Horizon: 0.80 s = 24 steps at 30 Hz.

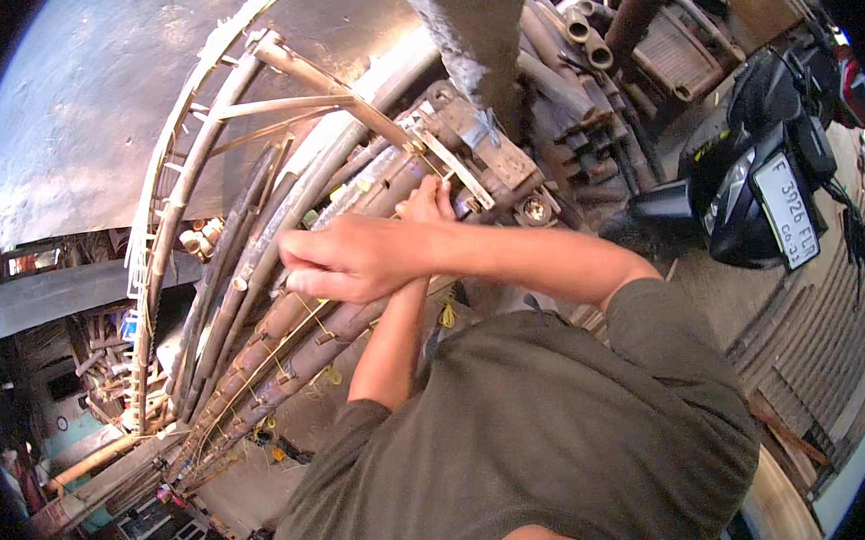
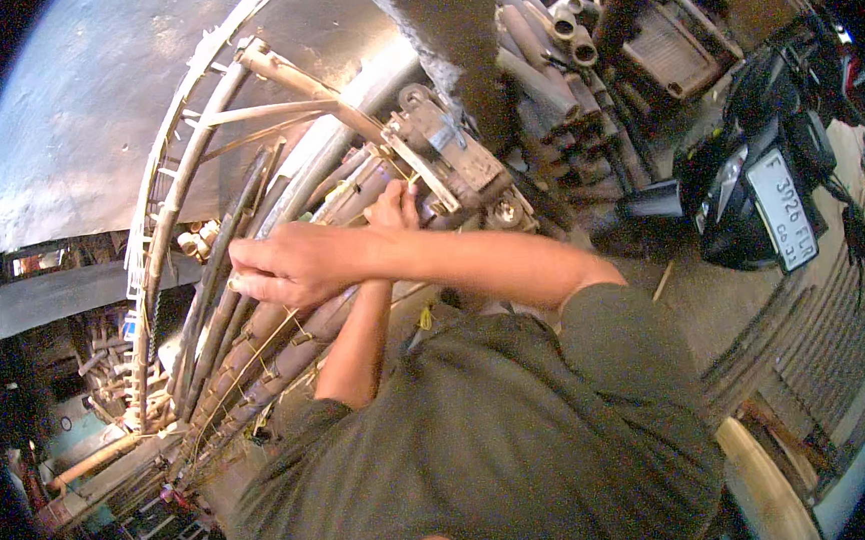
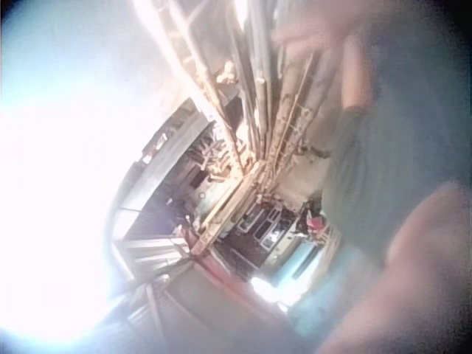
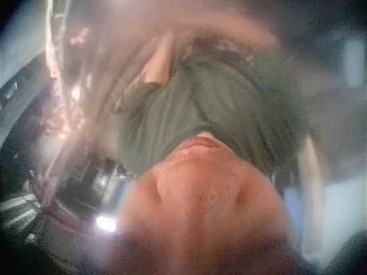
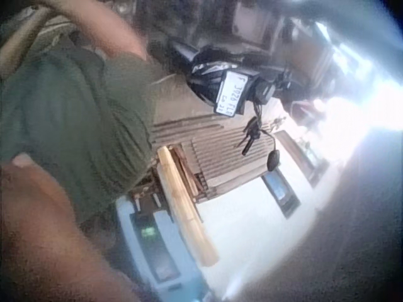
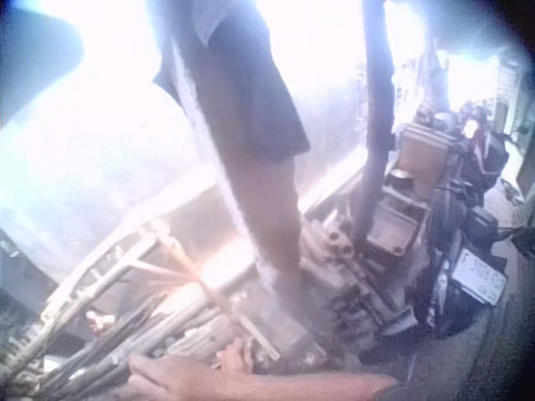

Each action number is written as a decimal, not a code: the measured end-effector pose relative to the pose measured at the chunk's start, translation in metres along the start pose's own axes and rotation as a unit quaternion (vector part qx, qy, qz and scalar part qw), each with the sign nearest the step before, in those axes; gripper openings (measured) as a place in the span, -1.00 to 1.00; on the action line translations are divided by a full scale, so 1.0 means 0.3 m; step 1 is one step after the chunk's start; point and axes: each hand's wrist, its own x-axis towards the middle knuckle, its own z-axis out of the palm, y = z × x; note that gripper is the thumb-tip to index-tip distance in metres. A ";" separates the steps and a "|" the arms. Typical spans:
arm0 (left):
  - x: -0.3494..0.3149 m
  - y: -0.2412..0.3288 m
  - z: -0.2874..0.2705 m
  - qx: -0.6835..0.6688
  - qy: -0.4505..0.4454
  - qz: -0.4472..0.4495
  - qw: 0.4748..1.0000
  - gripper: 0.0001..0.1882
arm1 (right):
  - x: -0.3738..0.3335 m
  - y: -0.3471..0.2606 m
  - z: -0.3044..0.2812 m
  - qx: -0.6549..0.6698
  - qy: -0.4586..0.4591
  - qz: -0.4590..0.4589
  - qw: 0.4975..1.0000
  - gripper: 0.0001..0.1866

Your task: The person repeatedly picks up thin bamboo sticks from the floor and secures them to a horizontal rack of larger bamboo poles using yellow string. The person ties the string around the sticks and poles multiple times throughout the clip.

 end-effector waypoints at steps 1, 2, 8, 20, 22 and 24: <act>0.014 -0.002 -0.022 -0.021 -0.071 -0.053 0.996 -0.67 | 0.044 0.045 -0.016 -0.005 -0.054 -0.001 0.999 -0.47; 0.013 -0.034 0.004 -0.063 0.010 0.055 0.996 -0.67 | 0.085 0.070 -0.083 -0.074 -0.205 0.138 0.966 -0.36; 0.005 -0.026 0.006 -0.118 0.033 0.027 0.992 -0.74 | 0.086 0.567 -0.236 -0.027 -0.112 0.232 0.966 -0.40; 0.000 -0.020 -0.010 -0.061 0.033 0.008 0.998 -0.67 | -0.203 0.241 -0.295 0.295 0.071 0.273 0.913 -0.53; 0.015 -0.035 0.029 -0.046 0.040 0.020 0.998 -0.67 | -0.400 0.167 -0.168 0.075 -0.102 0.266 0.956 -0.54; 0.005 0.007 -0.001 -0.028 0.053 0.016 0.998 -0.68 | -0.615 0.207 -0.007 -0.199 -0.083 0.286 0.934 -0.55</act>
